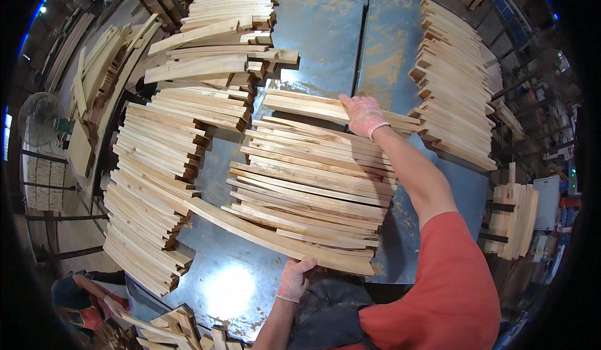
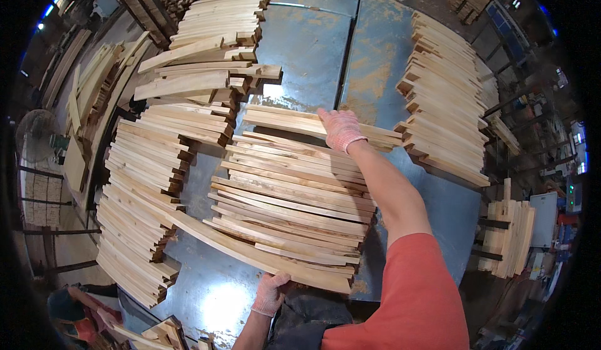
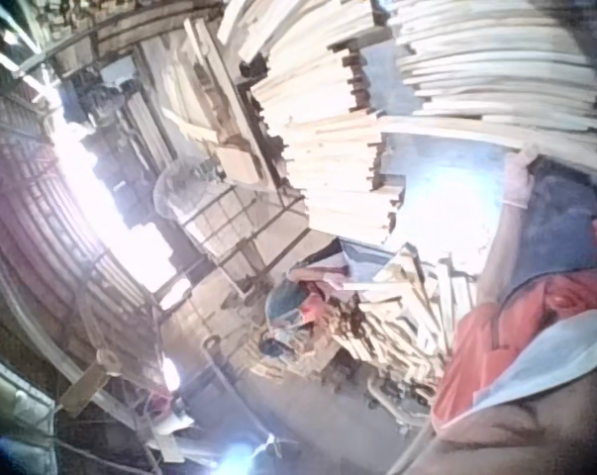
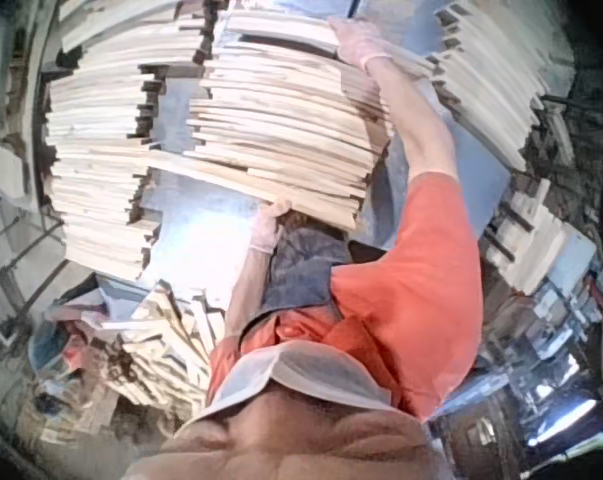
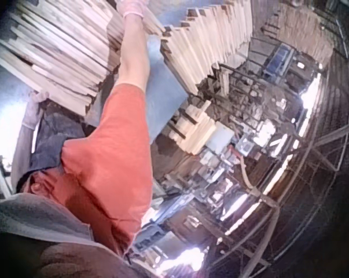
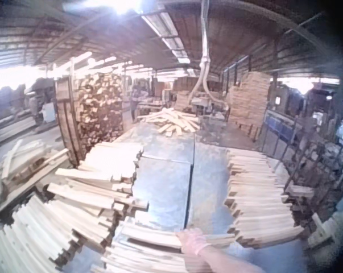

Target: The person repeatedly picks up stacks of light-colored wooden planks from a metal table and places them onto a conveyor belt. They work alongside another person who is also handling wood. The person wears gloves and an apron while performing this repetitive stacking task.

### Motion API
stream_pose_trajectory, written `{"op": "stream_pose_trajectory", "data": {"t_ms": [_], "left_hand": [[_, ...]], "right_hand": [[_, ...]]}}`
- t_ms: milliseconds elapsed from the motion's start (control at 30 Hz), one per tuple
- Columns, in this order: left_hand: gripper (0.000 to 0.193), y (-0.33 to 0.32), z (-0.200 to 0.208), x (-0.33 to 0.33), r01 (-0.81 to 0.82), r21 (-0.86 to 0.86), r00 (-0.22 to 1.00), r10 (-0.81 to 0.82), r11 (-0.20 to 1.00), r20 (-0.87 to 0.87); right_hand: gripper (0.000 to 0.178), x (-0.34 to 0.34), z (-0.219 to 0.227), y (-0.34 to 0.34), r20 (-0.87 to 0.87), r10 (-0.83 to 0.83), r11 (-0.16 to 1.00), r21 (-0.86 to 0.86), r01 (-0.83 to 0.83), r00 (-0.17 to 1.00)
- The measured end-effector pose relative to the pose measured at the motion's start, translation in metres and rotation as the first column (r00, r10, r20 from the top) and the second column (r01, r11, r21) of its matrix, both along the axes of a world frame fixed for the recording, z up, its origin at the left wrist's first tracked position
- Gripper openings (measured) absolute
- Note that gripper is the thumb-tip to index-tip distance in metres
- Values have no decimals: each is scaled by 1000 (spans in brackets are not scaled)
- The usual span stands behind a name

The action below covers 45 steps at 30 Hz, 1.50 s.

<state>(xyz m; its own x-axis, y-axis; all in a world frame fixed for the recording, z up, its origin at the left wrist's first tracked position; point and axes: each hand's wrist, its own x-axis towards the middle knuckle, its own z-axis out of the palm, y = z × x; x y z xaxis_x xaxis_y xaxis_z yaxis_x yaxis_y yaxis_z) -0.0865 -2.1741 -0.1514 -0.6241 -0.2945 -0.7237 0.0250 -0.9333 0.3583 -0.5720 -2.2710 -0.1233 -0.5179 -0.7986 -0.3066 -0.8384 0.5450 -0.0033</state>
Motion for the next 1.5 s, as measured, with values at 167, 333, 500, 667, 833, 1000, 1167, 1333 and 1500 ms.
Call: {"op": "stream_pose_trajectory", "data": {"t_ms": [167, 333, 500, 667, 833, 1000, 1167, 1333, 1500], "left_hand": [[73, -2, -7, -10, 24, 5, 999, -24, 1000, 41], [58, -17, 5, -48, 181, -97, 978, -168, 979, 123], [46, -42, 34, -102, 547, -270, 835, -496, 792, 238], [46, -60, 20, -141, 749, -413, 654, -679, 518, 335], [61, -47, 33, -181, 739, -598, 617, -668, 310, 416], [51, -11, 6, -132, 652, -634, 736, -545, 416, 400], [36, 16, -81, 40, 565, -261, 708, -297, 782, 641], [31, 26, -111, 55, 9, 105, 846, -64, 994, 529], [19, 21, -104, 5, -224, 143, 812, 104, 964, 575]], "right_hand": [[75, 0, -49, -12, 416, -5, 996, -75, 40, 909], [76, 9, -86, -5, 314, -151, 960, -181, 215, 937], [68, 30, -58, 7, 198, -159, 898, -378, 224, 967], [63, 122, -35, 76, 753, -1, 549, -550, 630, 658], [40, 175, 1, 167, 566, -333, 676, -414, 609, 754], [35, 152, -29, 187, 697, -359, 511, -409, 756, 621], [40, 125, -104, 196, 239, -565, 731, -298, 614, 790], [45, 124, -105, 199, 327, -572, 683, -318, 657, 752], [41, 135, -67, 174, 240, -595, 755, -159, 636, 767]]}}
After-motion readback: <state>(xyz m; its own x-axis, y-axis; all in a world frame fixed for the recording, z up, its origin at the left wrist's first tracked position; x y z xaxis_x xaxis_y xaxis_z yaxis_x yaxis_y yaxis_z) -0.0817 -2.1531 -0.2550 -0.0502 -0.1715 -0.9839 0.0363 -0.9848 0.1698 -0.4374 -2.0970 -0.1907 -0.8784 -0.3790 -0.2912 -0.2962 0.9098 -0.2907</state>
